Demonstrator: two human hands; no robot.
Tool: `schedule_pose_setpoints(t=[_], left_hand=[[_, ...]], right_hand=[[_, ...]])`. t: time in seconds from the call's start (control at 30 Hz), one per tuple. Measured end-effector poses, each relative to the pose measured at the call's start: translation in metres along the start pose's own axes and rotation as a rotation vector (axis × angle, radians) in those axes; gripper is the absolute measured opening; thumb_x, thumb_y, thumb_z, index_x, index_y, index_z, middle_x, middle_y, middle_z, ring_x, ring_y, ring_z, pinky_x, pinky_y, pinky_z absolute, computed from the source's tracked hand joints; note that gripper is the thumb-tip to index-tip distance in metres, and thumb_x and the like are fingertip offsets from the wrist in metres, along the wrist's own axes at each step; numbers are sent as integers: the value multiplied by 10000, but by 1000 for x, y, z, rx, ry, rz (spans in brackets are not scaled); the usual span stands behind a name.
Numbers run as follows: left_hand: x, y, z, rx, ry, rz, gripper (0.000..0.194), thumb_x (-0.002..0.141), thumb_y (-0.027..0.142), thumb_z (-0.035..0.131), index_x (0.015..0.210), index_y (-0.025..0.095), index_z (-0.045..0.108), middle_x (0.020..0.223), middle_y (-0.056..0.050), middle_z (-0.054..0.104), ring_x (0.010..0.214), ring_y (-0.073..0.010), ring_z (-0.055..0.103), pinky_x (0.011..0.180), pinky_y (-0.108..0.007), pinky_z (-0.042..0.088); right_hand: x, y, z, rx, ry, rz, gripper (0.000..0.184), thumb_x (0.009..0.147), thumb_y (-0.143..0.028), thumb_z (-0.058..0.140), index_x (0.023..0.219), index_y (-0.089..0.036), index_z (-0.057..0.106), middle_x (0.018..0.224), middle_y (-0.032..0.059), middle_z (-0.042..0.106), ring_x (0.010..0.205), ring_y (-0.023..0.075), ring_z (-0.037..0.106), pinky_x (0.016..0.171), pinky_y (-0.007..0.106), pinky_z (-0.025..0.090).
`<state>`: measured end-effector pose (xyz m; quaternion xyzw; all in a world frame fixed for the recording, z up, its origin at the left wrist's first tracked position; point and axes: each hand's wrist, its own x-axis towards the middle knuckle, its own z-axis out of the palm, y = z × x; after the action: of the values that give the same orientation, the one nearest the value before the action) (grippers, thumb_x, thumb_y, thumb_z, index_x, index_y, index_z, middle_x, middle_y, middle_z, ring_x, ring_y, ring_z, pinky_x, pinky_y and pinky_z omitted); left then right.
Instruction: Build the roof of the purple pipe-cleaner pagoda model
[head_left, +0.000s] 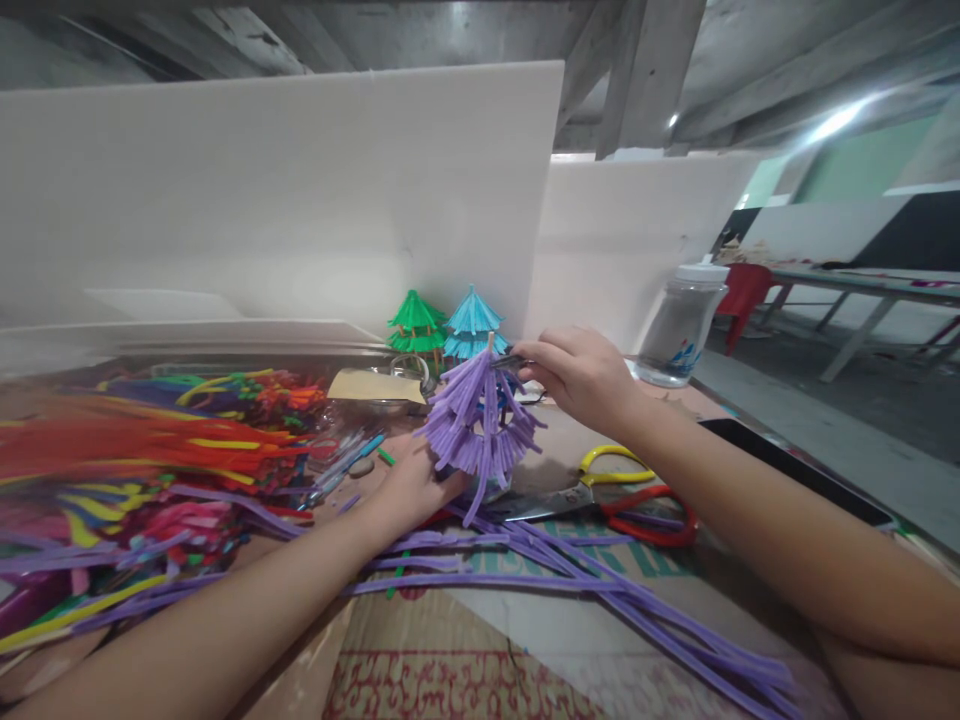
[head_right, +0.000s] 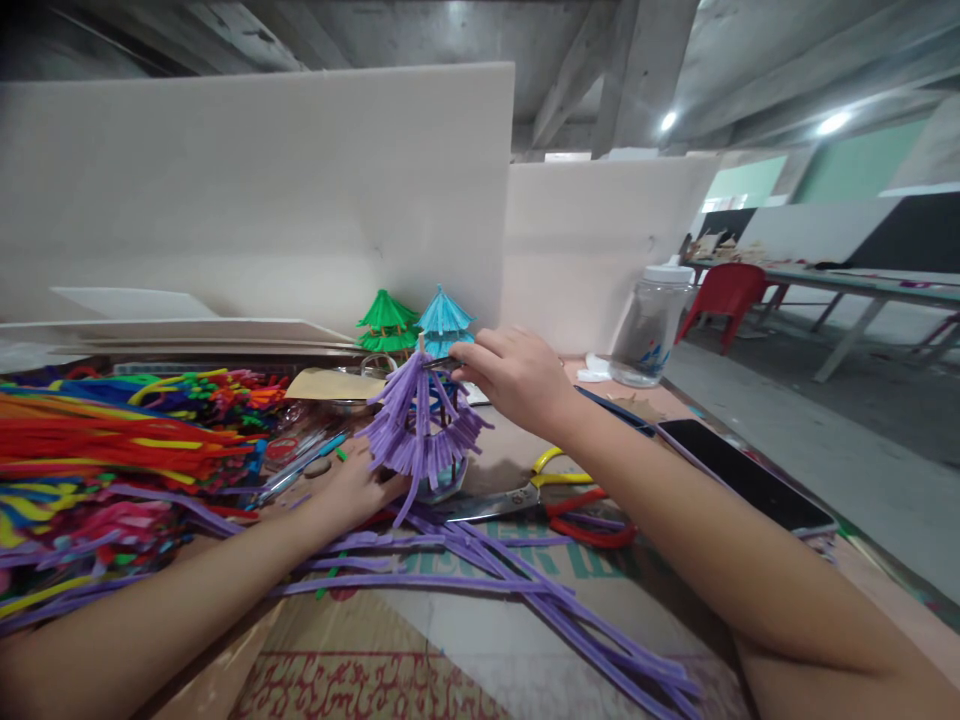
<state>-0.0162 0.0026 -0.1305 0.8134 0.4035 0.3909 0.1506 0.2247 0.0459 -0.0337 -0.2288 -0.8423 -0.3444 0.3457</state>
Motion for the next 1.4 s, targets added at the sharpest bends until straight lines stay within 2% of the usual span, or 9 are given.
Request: schedule_pose_setpoints(t=[0.13, 0.37, 0.6, 0.9, 1.07, 1.23, 1.4], left_hand=[[0, -1, 1, 3, -7, -3, 209, 827, 265, 565, 992, 180, 658, 986, -70, 727, 1139, -264, 610, 1036, -390, 457], [-1, -3, 1, 10, -2, 6, 327, 834, 268, 577, 1143, 175, 628, 1189, -86, 686, 1139, -255, 612, 1017, -375, 469], [0, -5, 2, 34, -7, 9, 335, 839, 273, 577, 1159, 183, 626, 1059, -73, 718, 1103, -259, 617, 1015, -392, 467], [-2, -9, 1, 32, -20, 40, 324, 850, 261, 567, 1162, 196, 627, 1203, -69, 683, 1168, -247, 599, 1032, -362, 451], [-2, -8, 1, 79, -10, 56, 282, 844, 252, 582, 1110, 185, 650, 1168, -72, 689, 1118, -245, 617, 1005, -351, 463], [-2, -9, 0, 63, -9, 59, 316, 828, 234, 593, 1136, 180, 636, 1184, -76, 684, 1131, -249, 613, 1004, -352, 465], [-2, -9, 1, 83, -6, 48, 251, 824, 245, 592, 1053, 167, 660, 1141, -79, 698, 1089, -262, 630, 986, -375, 476]], right_hand=[[1, -1, -1, 11, -19, 12, 339, 1021, -359, 395, 1031, -174, 680, 773, 58, 651, 684, 175, 510, 641, 313, 313], [0, 0, 0, 33, 21, 14, 349, 1023, -365, 384, 1025, -158, 665, 765, 58, 649, 683, 175, 518, 646, 306, 331], [-1, 0, 0, 50, 8, 42, 292, 1010, -345, 422, 1055, -174, 654, 790, 61, 651, 714, 186, 534, 655, 313, 336], [1, -2, -4, -6, 29, -10, 310, 1014, -336, 415, 1059, -149, 659, 788, 66, 654, 705, 185, 529, 646, 314, 337], [2, -4, -7, -49, 30, -21, 319, 1020, -352, 400, 1074, -171, 656, 789, 54, 653, 699, 183, 514, 656, 312, 333], [4, -7, -7, -63, 39, -24, 312, 1016, -343, 416, 1043, -162, 669, 764, 51, 648, 704, 184, 521, 651, 314, 329], [3, -4, -5, -47, 54, -27, 324, 1017, -350, 408, 1048, -153, 664, 777, 58, 655, 696, 184, 527, 650, 313, 336]])
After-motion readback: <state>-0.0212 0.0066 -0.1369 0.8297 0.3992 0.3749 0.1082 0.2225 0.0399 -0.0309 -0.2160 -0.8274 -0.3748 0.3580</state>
